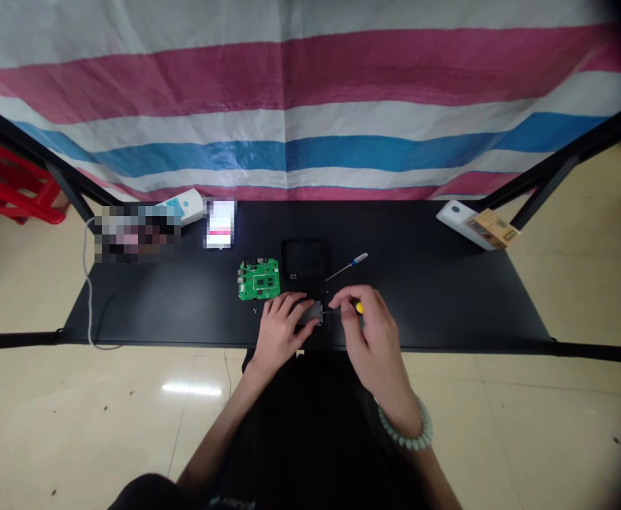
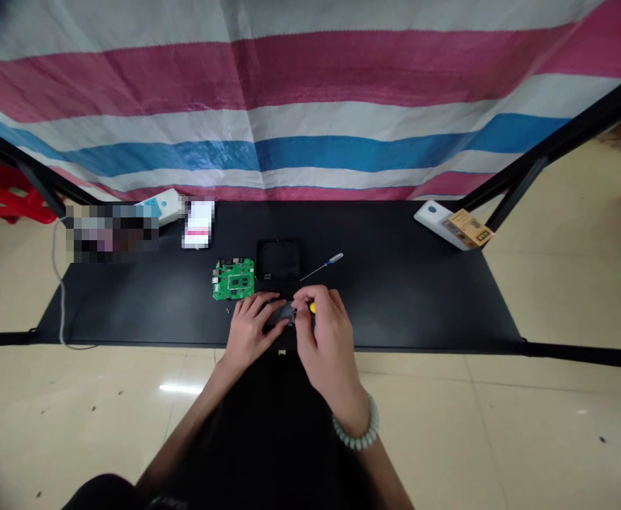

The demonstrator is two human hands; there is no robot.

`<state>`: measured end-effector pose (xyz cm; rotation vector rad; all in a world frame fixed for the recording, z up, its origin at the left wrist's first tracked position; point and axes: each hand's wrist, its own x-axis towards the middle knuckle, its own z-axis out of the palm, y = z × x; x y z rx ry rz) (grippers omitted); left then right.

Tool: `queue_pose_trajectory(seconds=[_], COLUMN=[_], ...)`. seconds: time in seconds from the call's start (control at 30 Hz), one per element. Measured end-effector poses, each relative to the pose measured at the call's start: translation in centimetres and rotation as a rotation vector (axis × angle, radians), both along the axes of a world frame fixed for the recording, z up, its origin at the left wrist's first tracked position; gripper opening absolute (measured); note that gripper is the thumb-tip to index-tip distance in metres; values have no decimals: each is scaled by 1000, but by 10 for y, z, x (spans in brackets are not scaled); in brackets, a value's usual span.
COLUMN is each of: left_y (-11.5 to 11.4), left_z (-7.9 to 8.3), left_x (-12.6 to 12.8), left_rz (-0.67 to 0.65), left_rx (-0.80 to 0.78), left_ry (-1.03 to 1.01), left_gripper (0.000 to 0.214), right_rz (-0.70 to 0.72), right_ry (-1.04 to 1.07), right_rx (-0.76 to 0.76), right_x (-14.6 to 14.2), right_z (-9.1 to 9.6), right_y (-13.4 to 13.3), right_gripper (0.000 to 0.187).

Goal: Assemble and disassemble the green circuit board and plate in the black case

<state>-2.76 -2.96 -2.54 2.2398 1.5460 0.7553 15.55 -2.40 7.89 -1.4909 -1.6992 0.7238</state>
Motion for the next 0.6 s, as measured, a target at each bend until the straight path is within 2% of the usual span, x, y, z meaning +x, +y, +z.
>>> queue_pose_trajectory(seconds=[0.1,0.17,0.2,0.3,0.37,0.43,0.53,0.6], left_y=[0,0,0,-1,-1,-1,-1,-1], left_z=[0,-1,-1,-1,-1,-1,-1,-1], left_x=[0,0,1,1,1,1,1,1], left_rz=[2,1,1,1,4,4,0,2], left_rx=[7,17,21,23,23,25,26,30], left_ry=[7,13,14,18,19,19,21,25], left_gripper=[32,32,32,33,33,33,33,33], right_rz=[0,-24,-36,-44,-18,8,37,47], right_ry=[55,106,120,134,129,134,162,174], right_rx=[-92,-109,-90,-3,17,-28,-122,-113], right_x=[5,7,7,10,12,13,13,13], right_z=[-2,-5,-6,-8,-8,-7,-7,-9], right_y=[-1,-1,-1,-3,-4,-6,-7,-7], right_gripper=[22,16,13,19,13,8,14,11])
